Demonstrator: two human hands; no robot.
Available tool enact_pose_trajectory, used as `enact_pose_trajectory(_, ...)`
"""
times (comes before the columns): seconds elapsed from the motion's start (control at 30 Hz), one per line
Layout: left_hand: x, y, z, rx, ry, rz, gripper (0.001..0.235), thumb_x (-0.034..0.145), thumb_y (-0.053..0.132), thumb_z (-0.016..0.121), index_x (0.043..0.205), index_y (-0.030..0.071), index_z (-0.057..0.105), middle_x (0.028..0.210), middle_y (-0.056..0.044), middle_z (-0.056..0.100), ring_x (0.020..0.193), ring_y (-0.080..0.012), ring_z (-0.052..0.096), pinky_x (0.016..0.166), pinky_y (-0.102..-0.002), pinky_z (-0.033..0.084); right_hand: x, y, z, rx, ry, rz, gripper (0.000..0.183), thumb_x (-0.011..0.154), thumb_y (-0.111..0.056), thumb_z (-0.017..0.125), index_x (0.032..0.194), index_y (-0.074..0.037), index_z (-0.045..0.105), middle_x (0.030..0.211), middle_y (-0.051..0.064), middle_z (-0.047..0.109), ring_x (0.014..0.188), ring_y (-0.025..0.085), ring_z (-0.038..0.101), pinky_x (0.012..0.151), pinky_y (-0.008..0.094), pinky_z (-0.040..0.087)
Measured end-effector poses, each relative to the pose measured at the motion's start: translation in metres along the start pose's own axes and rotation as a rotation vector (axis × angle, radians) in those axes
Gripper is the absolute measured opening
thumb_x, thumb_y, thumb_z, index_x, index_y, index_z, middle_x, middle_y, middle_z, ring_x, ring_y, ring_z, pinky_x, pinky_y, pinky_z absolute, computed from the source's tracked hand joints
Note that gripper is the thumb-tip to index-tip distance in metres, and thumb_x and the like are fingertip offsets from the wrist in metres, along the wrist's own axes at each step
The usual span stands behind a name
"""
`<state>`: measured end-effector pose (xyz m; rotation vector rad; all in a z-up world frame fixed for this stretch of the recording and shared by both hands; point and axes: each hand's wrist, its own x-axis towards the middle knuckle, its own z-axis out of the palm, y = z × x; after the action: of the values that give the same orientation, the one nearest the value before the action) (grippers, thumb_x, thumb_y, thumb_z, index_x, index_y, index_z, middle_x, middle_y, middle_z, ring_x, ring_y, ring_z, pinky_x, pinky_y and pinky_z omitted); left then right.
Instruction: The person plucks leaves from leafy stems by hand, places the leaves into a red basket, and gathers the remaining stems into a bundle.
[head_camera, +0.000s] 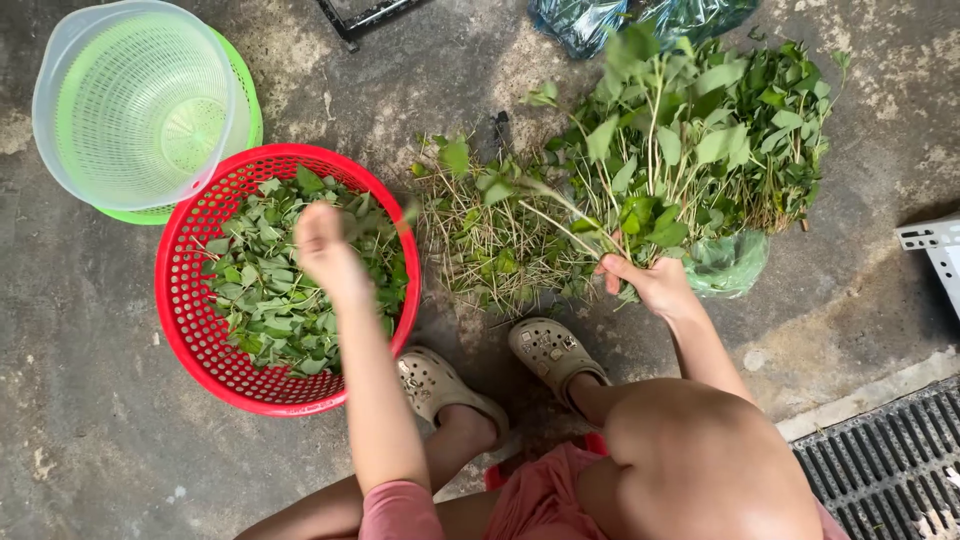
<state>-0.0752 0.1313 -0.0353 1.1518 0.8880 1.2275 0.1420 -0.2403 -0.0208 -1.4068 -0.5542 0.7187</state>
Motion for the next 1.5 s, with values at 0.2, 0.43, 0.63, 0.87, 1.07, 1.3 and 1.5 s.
enact_pose_trajectory(0.2,0.004,0.013,-0.016,1.148,0.007,0.826,0.032,0.091,0.025,0.076,0.115,0.005,0.072,0.112,-0.010,0.073,0.106,-0.0289,0.062,0.100,-0.045,0.041,0.002,-0.002,0.003,-0.063,-0.051,0.045,0.020,0.092,-0.006,0.072,0.107,0.001,0.062,0.064,0.009,0.066,0.069,0.020,0.072,0.069,0.038,0.061)
enact_pose_trajectory(0.43,-0.103,0.075,0.116,0.654,-0.663,0.751,0.013,0.095,0.021,0.075,0.102,0.010,0.075,0.110,-0.002,0.071,0.113,-0.0235,0.061,0.102,-0.042,0.036,0.002,-0.004,0.012,-0.061,-0.099,0.027,0.018,0.094,-0.005,0.070,0.108,-0.002,0.061,0.067,0.008,0.066,0.064,0.020,0.069,0.073,0.037,0.062)
enact_pose_trajectory(0.63,-0.103,0.060,0.129,0.774,-0.757,0.851,0.017,0.096,0.021,0.074,0.106,0.007,0.074,0.109,-0.002,0.070,0.110,-0.0208,0.057,0.097,-0.042,0.031,0.001,-0.005,0.008,-0.095,-0.082,0.066,0.014,0.094,-0.005,0.070,0.104,0.000,0.062,0.066,0.009,0.067,0.068,0.020,0.071,0.071,0.037,0.061)
enact_pose_trajectory(0.87,-0.103,0.029,0.129,0.749,-0.766,0.857,0.009,0.099,0.018,0.071,0.102,0.009,0.073,0.096,0.001,0.072,0.097,-0.0183,0.060,0.094,-0.040,0.031,0.003,0.016,-0.007,-0.004,-0.007,0.063,0.020,0.100,-0.020,0.065,0.101,-0.001,0.066,0.079,0.011,0.072,0.058,0.017,0.066,0.065,0.035,0.059)
enact_pose_trajectory(1.07,-0.102,0.038,0.128,0.011,-0.386,-0.200,0.011,0.101,0.019,0.064,0.107,0.013,0.070,0.087,0.003,0.072,0.074,-0.0110,0.060,0.073,-0.037,0.041,0.002,0.020,-0.007,-0.044,0.026,0.012,0.025,0.104,-0.023,0.065,0.093,-0.001,0.069,0.075,0.011,0.070,0.056,0.016,0.065,0.061,0.033,0.057)
enact_pose_trajectory(1.3,-0.107,0.062,0.119,0.798,-0.711,1.038,0.028,0.097,0.003,0.067,0.125,0.008,0.069,0.090,-0.003,0.065,0.087,-0.0169,0.057,0.085,-0.035,0.032,0.002,0.004,-0.001,-0.044,0.012,0.053,0.018,0.099,-0.019,0.065,0.095,-0.002,0.068,0.075,0.009,0.070,0.054,0.015,0.064,0.057,0.033,0.055)
enact_pose_trajectory(1.5,-0.096,0.056,0.105,0.791,-0.828,0.884,0.023,0.093,0.004,0.068,0.114,0.011,0.073,0.094,-0.003,0.070,0.089,-0.0171,0.061,0.089,-0.035,0.036,0.000,0.010,-0.007,-0.203,-0.061,0.038,0.025,0.106,-0.020,0.064,0.093,-0.001,0.073,0.065,0.011,0.069,0.059,0.015,0.068,0.071,0.033,0.060)
